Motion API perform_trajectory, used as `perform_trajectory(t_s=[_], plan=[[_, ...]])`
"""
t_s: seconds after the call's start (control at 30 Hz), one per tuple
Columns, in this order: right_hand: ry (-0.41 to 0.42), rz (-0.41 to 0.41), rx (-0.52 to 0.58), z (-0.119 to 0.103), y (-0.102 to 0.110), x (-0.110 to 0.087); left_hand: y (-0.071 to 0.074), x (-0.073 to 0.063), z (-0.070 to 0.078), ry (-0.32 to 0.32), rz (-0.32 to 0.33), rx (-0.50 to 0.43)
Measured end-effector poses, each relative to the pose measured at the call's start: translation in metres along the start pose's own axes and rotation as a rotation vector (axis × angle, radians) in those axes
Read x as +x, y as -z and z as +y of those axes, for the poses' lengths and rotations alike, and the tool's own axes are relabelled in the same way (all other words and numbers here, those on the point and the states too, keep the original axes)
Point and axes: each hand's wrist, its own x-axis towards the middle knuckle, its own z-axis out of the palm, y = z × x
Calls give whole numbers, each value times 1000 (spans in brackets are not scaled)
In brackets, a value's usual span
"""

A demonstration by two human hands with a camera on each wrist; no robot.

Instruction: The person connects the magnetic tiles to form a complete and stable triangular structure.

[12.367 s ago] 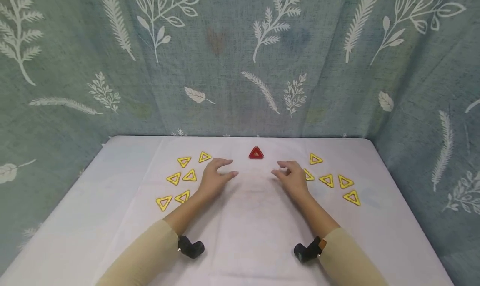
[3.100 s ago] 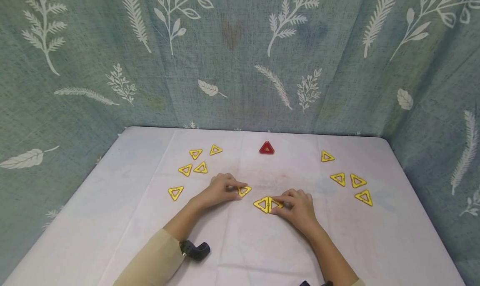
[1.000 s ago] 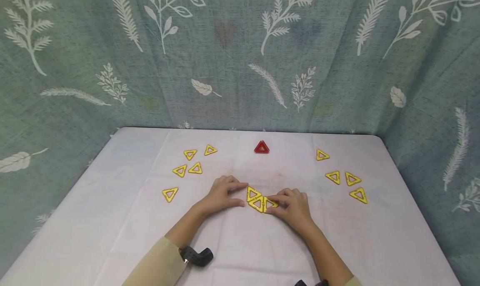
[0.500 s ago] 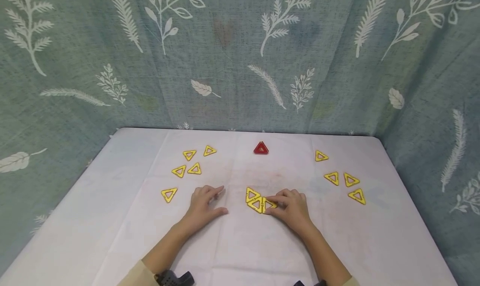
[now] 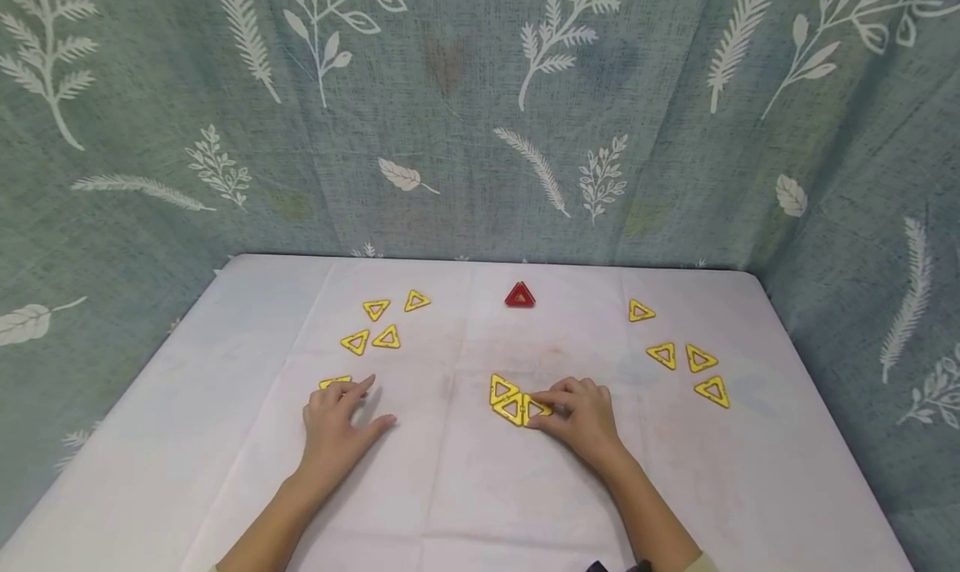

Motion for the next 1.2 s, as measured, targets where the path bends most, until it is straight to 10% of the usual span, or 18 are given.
perform_trajectory(t_s=[0.27,0.57,1.2], plan=[[-4,0,-7,0,-1,0,19,0,-32,64,52,62],[-5,4,-4,1,-1,0,28,1,-61,227,-53,74],[6,-4,8,1,2,2,21,2,-52,169,-61,55]])
